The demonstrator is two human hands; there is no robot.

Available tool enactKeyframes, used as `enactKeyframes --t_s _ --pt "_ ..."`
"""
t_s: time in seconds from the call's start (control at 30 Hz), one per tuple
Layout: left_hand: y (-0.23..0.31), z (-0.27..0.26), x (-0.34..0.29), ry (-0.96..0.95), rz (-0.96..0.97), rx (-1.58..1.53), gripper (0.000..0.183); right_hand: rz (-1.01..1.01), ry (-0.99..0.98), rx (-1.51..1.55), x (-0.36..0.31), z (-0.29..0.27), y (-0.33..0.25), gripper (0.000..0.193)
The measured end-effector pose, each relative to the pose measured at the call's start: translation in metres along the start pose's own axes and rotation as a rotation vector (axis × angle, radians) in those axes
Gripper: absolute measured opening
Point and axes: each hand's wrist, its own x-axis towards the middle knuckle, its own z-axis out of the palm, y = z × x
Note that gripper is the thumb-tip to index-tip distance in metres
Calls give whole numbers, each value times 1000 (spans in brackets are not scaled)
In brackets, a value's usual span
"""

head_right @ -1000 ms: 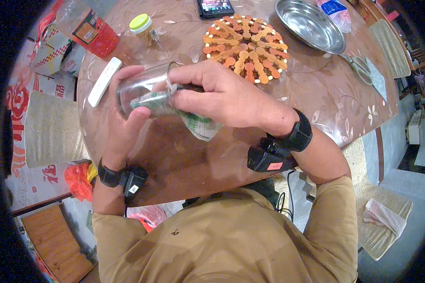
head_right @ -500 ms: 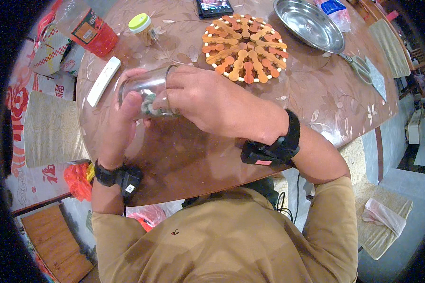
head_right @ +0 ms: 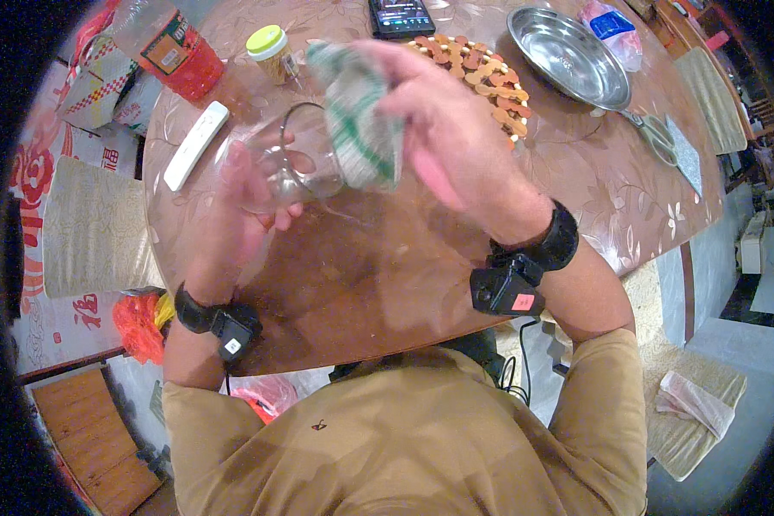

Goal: The person wipes a decorative wooden coaster, a metal plate, a glass, a plastic jar, and a remote control with a cloth. The person handles each item individually, wiping the surfaces and placing them back on the table.

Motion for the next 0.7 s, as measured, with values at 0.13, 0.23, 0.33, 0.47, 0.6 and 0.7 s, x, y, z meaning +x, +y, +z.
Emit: enactKeyframes --t_s 0.13,0.23,0.33,0.47,0.6,0.7 --pt "-3 4 -1 0 1 -16 57 26 -79 -190 -6 7 2 74" --pt "1 9 -2 6 44 -31 59 194 -192 -560 -3 10 -11 72" --pt "4 12 -5 -2 57 13 61 211 -247 -599 -2 2 -8 66" --pt "2 8 -9 -50 27 191 61 -35 -306 -953 -7 1 -1 51" --pt "4 1 -6 -192 -104 208 55 -463 -305 -1287 -9 10 8 45" --pt "-1 -6 -4 -315 -209 93 52 -623 -362 -1354 -9 11 8 45"
